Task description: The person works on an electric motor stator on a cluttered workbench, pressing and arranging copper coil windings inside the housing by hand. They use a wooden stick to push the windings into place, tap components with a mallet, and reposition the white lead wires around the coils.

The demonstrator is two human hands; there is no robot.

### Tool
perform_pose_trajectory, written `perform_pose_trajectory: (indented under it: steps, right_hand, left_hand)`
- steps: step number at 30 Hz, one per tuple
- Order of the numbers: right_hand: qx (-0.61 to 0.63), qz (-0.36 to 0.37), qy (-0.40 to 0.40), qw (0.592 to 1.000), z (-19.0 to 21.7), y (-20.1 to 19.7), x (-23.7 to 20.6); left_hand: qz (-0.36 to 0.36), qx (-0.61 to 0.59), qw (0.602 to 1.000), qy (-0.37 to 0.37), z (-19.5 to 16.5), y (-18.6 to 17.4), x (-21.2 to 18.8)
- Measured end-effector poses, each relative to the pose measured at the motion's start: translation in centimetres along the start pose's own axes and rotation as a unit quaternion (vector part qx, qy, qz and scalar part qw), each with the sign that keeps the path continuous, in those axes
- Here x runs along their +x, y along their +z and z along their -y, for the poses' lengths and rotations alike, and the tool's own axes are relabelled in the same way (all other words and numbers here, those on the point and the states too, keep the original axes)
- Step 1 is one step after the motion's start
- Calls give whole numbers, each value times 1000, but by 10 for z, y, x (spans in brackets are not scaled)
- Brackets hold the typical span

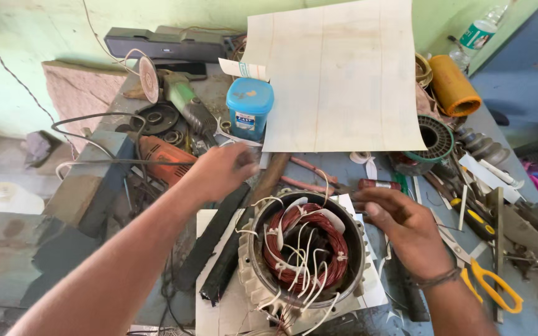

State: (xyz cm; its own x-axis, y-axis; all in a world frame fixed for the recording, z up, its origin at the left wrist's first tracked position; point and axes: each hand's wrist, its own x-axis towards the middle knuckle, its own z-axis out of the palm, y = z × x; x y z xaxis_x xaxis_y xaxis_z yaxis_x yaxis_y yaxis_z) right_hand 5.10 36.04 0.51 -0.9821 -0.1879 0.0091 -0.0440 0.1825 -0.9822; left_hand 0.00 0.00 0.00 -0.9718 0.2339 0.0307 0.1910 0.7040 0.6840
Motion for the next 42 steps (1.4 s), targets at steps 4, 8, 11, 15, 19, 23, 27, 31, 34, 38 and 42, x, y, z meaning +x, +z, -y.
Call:
perform_pose_trajectory:
  steps: [4, 8, 11, 15, 19, 23, 27, 31, 34, 38, 42]
  right_hand:
    - [-503, -138, 12, 853, -95, -43, -10]
    - [-501, -150, -60, 850, -157, -59, -20]
    - [-477, -119, 73, 868, -169, -63, -12]
    - [-412, -94, 104, 900, -171, -73, 10]
    - [-323, -84, 44, 942, -176, -93, 10]
    - [-112, -116, 85, 983, -159, -90, -12]
    - [23, -69, 19, 997, -114, -82, -31]
    - [88, 89, 29, 992, -37, -55, -36]
    - [13, 269, -14, 963, 35, -12, -27]
    - [-250, 358, -157, 886, 105, 55, -25]
    - [-415, 363, -245, 798, 112, 73, -59]
  left_hand:
    - [42, 191, 976, -100, 33, 63, -86]
    - [28, 208, 968, -136, 41, 101, -114]
    - [76, 185, 965, -167, 49, 92, -114]
    - [162, 212, 930, -253, 58, 71, -137]
    - [5, -93, 937, -336, 70, 28, -220]
    - [-79, -289, 908, -293, 24, 2, -266]
    - [-252, -348, 903, -10, -65, -20, -244]
    - [-347, -317, 882, 23, -139, -44, -188]
    - [-414, -253, 874, 11, -161, -45, -175]
    - [-482, -224, 846, -53, -126, -52, -215]
    - [-500, -270, 788, -237, -51, -71, -283]
